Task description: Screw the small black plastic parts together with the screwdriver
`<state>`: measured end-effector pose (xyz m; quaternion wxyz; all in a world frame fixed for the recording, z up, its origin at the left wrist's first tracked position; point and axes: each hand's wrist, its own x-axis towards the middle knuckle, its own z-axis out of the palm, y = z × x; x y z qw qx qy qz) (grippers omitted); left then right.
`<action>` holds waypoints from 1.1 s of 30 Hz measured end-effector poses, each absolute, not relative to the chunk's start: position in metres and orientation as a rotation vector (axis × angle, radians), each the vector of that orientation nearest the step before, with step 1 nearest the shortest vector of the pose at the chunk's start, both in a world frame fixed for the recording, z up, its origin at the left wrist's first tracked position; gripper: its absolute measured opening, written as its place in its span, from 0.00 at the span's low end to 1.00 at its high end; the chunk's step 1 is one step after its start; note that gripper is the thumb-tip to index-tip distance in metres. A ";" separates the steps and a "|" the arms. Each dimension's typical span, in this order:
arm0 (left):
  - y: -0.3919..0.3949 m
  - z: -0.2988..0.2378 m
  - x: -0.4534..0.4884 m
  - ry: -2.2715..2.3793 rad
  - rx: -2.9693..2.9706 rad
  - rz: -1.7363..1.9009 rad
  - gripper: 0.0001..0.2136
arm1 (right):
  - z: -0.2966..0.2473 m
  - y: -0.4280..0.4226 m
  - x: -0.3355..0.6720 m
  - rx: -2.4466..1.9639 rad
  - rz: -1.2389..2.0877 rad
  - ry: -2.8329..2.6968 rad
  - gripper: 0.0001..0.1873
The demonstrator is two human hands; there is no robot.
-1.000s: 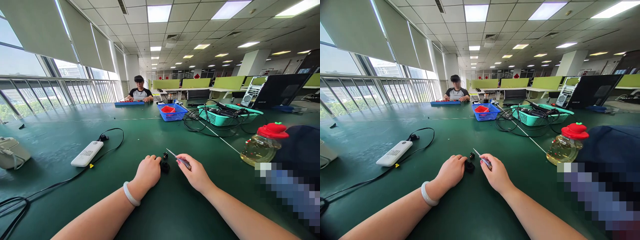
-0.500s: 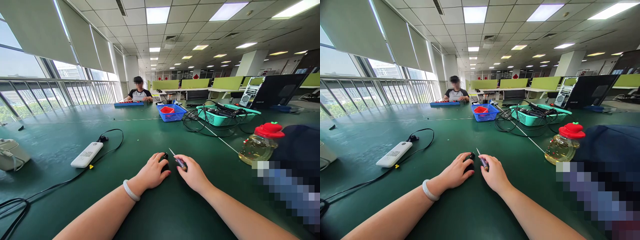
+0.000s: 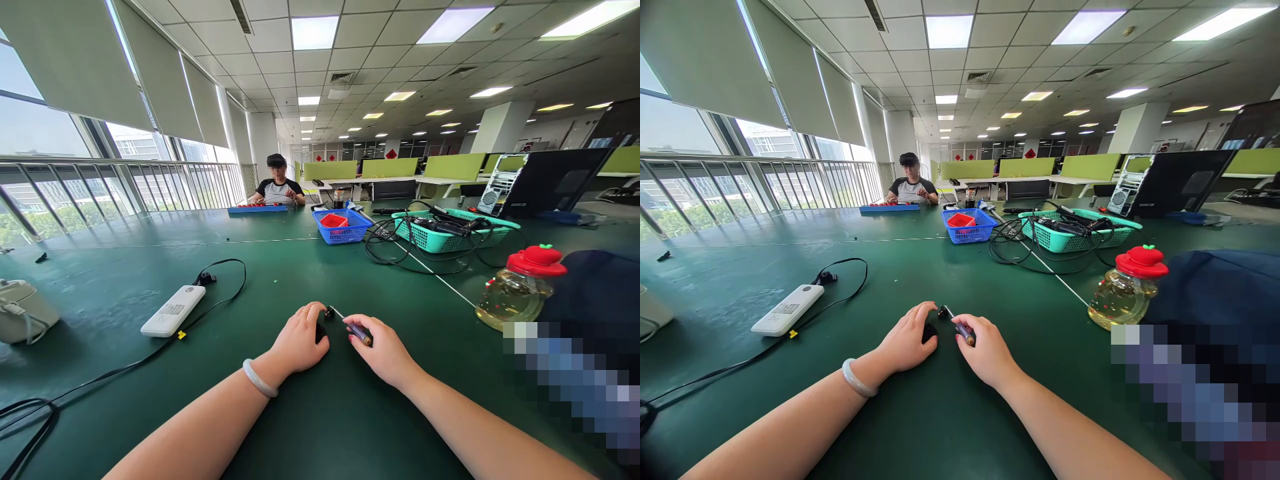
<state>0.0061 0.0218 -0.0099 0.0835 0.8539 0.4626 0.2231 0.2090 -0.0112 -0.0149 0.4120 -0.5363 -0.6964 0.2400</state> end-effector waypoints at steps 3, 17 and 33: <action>0.021 -0.008 0.006 1.370 2.549 0.610 0.31 | -0.012 -0.013 0.208 -1.295 0.630 -1.746 0.13; 0.016 -0.003 0.012 1.443 2.589 0.552 0.15 | -0.023 0.016 0.218 -0.938 0.919 -0.987 0.17; 0.003 -0.003 0.011 1.580 2.630 0.490 0.15 | -0.028 0.028 0.222 -0.913 0.981 -0.772 0.17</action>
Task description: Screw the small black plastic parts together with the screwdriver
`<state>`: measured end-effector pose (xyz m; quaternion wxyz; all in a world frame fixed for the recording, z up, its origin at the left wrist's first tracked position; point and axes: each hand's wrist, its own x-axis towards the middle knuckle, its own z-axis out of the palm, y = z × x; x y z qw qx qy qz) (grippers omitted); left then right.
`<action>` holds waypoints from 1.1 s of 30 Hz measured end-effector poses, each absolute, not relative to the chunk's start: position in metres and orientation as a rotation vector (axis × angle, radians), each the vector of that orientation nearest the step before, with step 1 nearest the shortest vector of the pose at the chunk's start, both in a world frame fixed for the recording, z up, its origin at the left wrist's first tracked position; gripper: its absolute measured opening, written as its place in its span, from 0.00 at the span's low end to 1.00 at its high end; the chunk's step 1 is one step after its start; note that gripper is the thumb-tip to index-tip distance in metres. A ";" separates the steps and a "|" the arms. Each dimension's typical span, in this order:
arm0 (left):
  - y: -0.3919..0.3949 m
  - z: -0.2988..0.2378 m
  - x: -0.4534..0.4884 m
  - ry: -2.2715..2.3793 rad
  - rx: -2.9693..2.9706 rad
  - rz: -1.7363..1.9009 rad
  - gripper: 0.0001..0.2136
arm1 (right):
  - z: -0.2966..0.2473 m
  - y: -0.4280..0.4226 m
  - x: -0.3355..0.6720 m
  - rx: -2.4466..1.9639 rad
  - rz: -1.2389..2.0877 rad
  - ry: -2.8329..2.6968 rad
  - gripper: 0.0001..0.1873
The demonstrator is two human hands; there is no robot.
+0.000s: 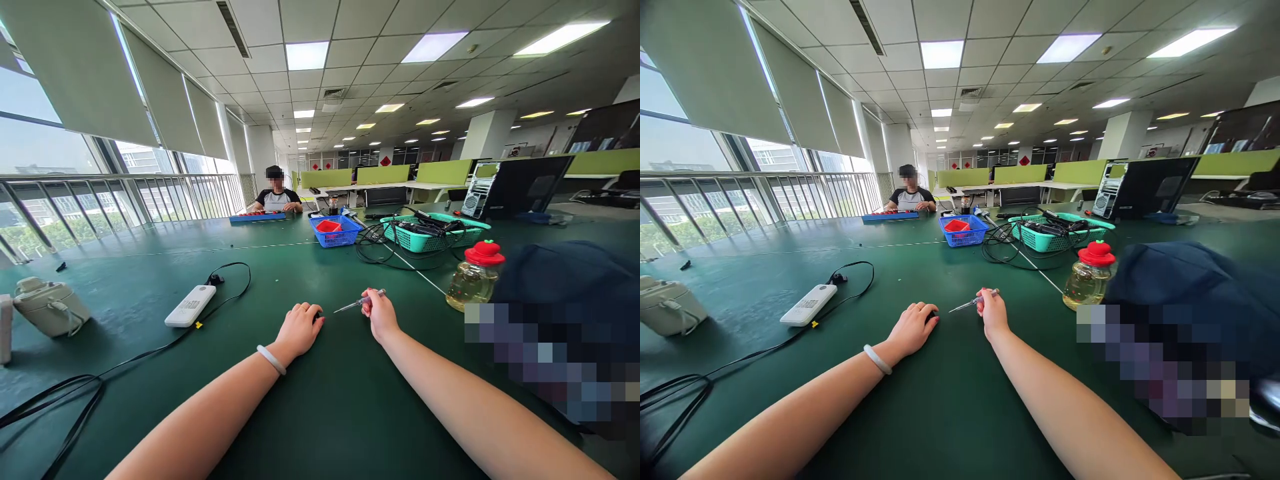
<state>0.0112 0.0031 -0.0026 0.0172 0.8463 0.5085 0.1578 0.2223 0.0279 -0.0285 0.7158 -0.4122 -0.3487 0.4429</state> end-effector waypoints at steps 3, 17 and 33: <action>-0.014 -0.002 -0.008 1.597 2.592 0.477 0.15 | -0.028 0.027 0.223 -0.906 0.978 -0.767 0.18; -0.054 0.020 -0.228 2.184 2.086 0.645 0.21 | -0.029 0.026 0.224 -0.871 1.031 -0.749 0.17; -0.069 0.024 -0.269 1.954 1.734 1.149 0.30 | -0.029 0.024 0.227 -0.864 1.073 -0.744 0.17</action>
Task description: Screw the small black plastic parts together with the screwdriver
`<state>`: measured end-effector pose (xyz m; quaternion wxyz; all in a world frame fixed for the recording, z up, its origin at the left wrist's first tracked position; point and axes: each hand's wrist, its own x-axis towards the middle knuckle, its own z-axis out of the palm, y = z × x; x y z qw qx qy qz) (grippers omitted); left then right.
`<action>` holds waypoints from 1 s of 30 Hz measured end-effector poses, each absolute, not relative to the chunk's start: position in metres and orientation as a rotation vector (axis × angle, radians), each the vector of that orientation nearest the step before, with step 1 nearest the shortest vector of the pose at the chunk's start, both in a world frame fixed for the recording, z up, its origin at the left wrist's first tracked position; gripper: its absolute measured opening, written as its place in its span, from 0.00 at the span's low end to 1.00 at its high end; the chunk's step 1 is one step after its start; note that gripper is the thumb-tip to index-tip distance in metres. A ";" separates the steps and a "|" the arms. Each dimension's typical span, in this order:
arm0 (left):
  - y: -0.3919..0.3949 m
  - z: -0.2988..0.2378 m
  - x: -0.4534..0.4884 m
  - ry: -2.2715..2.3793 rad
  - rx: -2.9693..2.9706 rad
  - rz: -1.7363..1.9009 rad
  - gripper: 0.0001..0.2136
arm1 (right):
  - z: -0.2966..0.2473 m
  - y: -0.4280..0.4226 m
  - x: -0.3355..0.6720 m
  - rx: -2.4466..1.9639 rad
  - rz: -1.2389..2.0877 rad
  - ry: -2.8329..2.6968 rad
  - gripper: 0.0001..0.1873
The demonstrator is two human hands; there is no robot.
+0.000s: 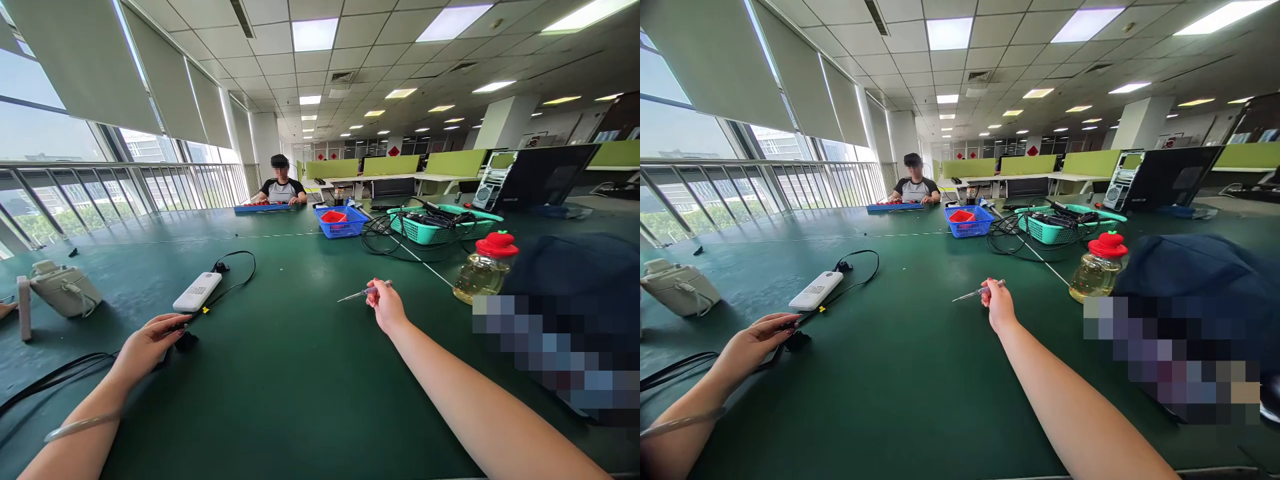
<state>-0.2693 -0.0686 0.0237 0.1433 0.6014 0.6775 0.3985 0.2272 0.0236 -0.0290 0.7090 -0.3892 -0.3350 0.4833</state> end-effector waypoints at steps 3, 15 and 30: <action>-0.070 0.024 -0.271 1.901 1.677 1.154 0.30 | -0.029 0.023 0.227 -0.862 1.075 -0.749 0.18; -0.069 0.022 -0.264 1.832 1.631 1.049 0.37 | -0.028 0.022 0.227 -0.859 1.087 -0.758 0.19; -0.067 0.012 -0.280 1.895 1.562 1.025 0.30 | -0.027 0.021 0.225 -0.846 1.102 -0.756 0.19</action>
